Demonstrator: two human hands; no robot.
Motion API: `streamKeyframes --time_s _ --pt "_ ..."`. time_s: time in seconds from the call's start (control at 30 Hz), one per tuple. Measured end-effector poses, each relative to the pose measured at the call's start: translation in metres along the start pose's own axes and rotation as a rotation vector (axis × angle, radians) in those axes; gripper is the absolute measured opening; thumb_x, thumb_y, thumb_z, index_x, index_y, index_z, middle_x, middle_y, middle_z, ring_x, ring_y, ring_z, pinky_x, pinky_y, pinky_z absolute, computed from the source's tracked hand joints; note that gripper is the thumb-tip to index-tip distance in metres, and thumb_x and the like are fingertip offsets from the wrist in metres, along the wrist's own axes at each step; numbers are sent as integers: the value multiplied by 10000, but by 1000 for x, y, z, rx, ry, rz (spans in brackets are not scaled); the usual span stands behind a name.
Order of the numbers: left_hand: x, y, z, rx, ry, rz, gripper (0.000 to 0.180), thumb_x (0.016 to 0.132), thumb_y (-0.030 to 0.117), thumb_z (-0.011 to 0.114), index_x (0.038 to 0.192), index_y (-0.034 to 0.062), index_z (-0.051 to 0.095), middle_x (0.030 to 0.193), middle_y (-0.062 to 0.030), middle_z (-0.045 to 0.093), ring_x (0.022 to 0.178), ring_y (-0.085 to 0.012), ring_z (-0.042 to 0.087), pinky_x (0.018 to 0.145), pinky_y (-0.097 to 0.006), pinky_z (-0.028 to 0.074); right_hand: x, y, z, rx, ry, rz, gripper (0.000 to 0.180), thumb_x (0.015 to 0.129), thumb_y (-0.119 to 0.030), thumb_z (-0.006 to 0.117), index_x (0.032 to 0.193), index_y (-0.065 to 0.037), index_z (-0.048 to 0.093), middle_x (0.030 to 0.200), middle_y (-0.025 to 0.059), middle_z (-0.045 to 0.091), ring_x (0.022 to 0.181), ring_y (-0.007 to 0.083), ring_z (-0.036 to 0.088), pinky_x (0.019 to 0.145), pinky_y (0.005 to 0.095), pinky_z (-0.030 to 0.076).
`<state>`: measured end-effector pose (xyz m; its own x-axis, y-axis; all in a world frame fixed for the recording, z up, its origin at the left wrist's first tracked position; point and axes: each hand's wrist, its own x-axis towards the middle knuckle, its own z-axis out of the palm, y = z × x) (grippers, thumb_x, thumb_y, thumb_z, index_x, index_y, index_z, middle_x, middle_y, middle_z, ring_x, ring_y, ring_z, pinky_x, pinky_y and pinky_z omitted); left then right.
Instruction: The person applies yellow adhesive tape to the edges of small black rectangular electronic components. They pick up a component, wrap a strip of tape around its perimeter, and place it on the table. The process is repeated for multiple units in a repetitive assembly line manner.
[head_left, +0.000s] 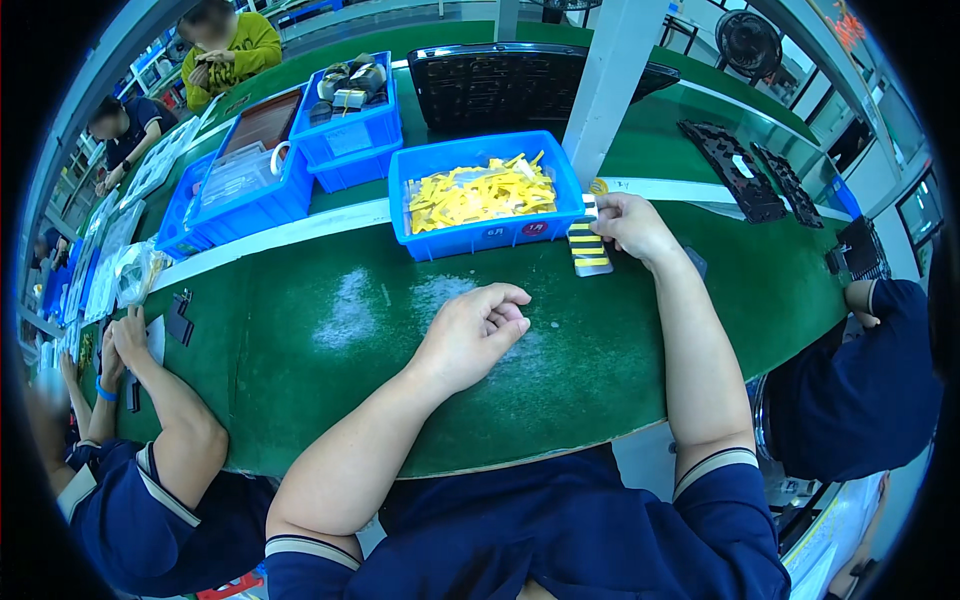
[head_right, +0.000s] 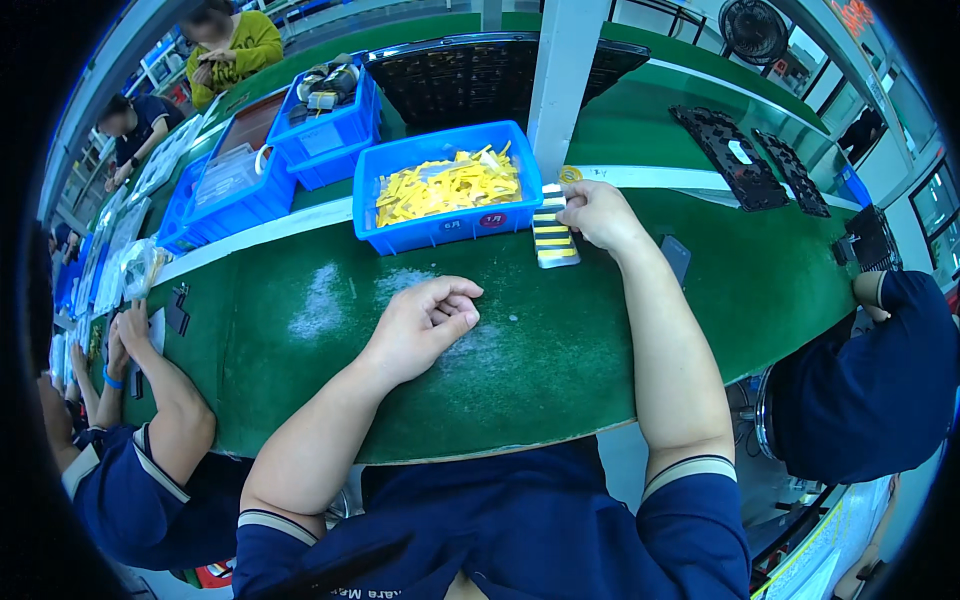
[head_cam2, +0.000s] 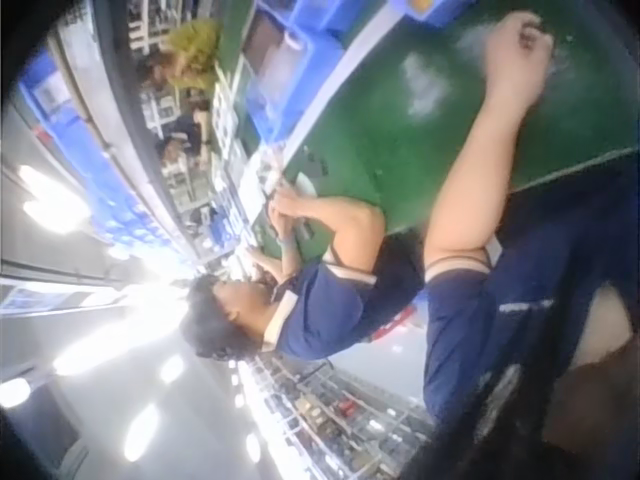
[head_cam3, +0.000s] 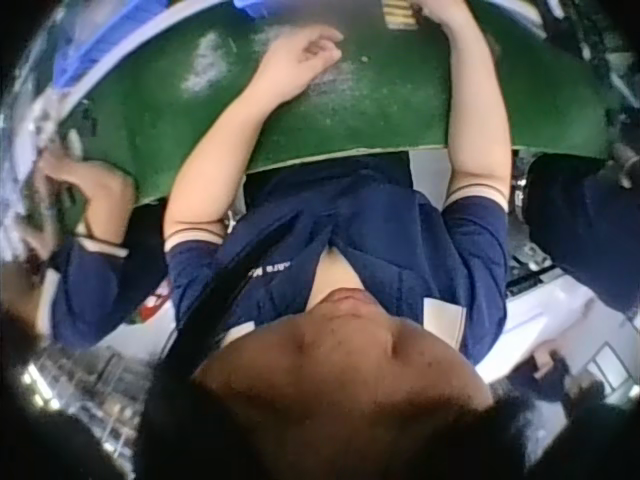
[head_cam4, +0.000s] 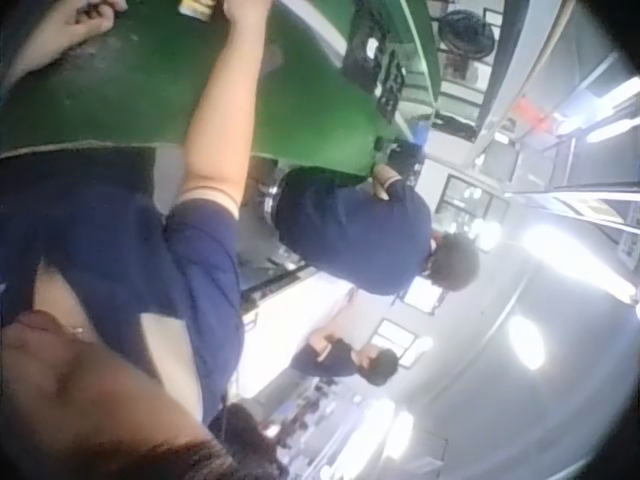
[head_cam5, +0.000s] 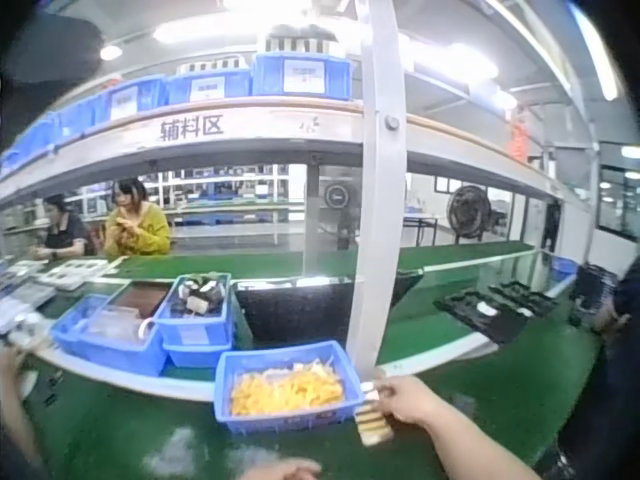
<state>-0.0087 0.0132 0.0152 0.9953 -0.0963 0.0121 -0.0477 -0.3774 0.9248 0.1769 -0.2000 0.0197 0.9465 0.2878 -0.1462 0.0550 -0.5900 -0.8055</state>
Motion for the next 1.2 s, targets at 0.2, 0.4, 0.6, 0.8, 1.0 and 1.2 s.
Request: streamKeyframes --time_s 0.2,0.4,0.6,0.8,1.0,1.2 --pt "0 0 0 28 4 8 265 853 89 640 1104 8 608 894 -39 637 735 -74 576 699 -234 494 -4 0 -1 -115 144 -33 304 766 -208 739 961 6 647 763 85 647 627 149 625 563 298 498" --pt "0 0 0 53 6 15 269 851 92 646 1103 8 609 896 -47 642 736 -80 583 702 -237 497 -24 -17 12 -504 153 -49 371 692 -341 800 751 -10 644 674 91 639 604 183 617 564 328 493" --pt "0 3 1 72 -3 21 275 847 103 657 1102 10 612 895 -51 641 740 -86 583 710 -239 497 -15 -6 3 -85 68 144 201 757 -177 753 720 -27 623 614 60 618 491 117 587 462 270 469" --pt "-1 2 -1 85 -10 17 278 844 103 659 1103 12 614 897 -53 643 754 -89 587 717 -243 498 -17 -3 -11 78 0 144 172 807 -131 709 684 -59 613 587 0 578 469 60 509 416 196 383" --pt "-1 3 -1 97 -23 12 279 847 109 659 1103 9 615 902 -55 644 761 -87 587 724 -242 497 -16 7 -27 186 -91 90 143 832 -116 670 710 -52 633 597 -7 575 503 56 509 451 191 395" --pt "0 3 -1 87 -32 8 275 853 108 655 1104 3 613 911 -52 643 766 -82 585 723 -235 494 -11 10 -17 144 -137 93 185 837 -102 651 666 -68 591 601 -15 558 520 61 508 469 211 399"
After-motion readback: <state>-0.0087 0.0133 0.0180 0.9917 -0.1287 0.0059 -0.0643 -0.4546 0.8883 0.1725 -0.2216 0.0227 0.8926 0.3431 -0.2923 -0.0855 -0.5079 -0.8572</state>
